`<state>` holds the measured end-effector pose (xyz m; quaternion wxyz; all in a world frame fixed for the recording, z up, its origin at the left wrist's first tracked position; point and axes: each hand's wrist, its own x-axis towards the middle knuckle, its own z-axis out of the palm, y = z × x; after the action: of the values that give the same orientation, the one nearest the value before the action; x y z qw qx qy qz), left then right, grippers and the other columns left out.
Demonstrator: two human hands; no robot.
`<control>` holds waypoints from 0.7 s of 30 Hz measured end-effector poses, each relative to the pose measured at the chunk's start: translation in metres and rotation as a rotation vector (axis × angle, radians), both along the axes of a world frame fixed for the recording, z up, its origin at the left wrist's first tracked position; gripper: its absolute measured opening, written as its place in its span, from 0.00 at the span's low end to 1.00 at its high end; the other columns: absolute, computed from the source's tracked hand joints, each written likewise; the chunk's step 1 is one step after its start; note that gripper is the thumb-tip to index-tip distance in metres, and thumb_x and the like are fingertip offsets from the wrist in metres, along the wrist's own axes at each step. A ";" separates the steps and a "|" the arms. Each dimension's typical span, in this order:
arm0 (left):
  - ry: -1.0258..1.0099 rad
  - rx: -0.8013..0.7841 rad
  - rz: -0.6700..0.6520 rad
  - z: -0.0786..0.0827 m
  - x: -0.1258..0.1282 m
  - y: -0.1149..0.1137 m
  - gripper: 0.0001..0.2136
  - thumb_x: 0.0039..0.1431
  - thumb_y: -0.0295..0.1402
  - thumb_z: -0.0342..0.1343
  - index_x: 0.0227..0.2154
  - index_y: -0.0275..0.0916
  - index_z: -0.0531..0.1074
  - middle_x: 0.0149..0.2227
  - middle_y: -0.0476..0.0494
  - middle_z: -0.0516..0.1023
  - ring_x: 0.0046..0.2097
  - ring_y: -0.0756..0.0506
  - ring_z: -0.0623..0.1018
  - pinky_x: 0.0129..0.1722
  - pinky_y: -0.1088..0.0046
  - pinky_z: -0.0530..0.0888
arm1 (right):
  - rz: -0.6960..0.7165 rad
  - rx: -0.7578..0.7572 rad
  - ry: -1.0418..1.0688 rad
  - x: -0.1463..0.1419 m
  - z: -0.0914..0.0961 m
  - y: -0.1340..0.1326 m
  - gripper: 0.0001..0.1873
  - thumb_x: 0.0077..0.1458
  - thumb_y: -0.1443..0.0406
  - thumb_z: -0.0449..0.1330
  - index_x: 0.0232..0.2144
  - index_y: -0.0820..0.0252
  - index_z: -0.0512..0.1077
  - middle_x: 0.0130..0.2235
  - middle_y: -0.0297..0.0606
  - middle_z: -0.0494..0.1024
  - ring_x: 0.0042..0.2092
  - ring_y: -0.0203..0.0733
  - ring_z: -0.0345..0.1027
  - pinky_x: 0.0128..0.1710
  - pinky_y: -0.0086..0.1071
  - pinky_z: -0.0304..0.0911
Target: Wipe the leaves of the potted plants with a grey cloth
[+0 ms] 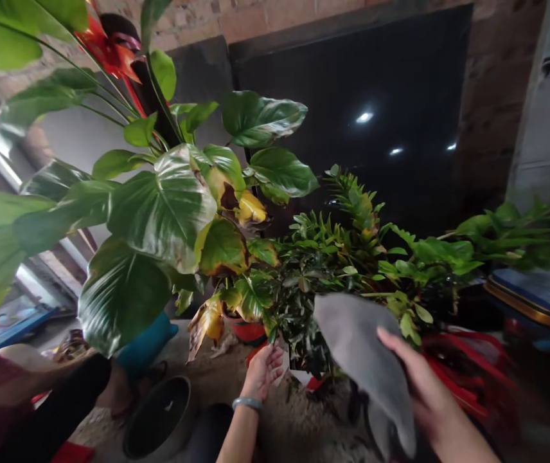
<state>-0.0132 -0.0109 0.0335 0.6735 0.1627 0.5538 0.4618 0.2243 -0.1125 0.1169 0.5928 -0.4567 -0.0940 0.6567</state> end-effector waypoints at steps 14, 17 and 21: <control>-0.003 0.009 -0.039 -0.010 0.000 0.008 0.09 0.62 0.31 0.54 0.39 0.31 0.75 0.28 0.40 0.79 0.22 0.52 0.73 0.25 0.77 0.69 | 0.060 -0.095 0.023 -0.031 -0.018 -0.011 0.20 0.38 0.59 0.71 0.34 0.62 0.78 0.29 0.44 0.84 0.37 0.56 0.80 0.38 0.39 0.76; -0.002 0.010 -0.038 -0.011 0.003 0.008 0.10 0.60 0.32 0.56 0.40 0.30 0.76 0.28 0.41 0.78 0.22 0.52 0.73 0.25 0.77 0.69 | -0.003 -0.016 0.090 -0.023 0.038 0.008 0.20 0.41 0.62 0.70 0.39 0.63 0.77 0.29 0.42 0.84 0.34 0.54 0.80 0.35 0.39 0.76; 0.005 0.003 -0.044 -0.009 0.008 0.006 0.11 0.59 0.32 0.57 0.41 0.30 0.76 0.29 0.41 0.79 0.23 0.51 0.74 0.26 0.76 0.69 | -0.149 0.121 0.110 -0.032 0.062 0.049 0.17 0.44 0.69 0.65 0.40 0.64 0.76 0.28 0.39 0.84 0.35 0.52 0.81 0.38 0.39 0.76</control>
<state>-0.0049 -0.0046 0.0241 0.6820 0.1769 0.5511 0.4470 0.1921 -0.0633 0.1788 0.6708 -0.3890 -0.0667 0.6279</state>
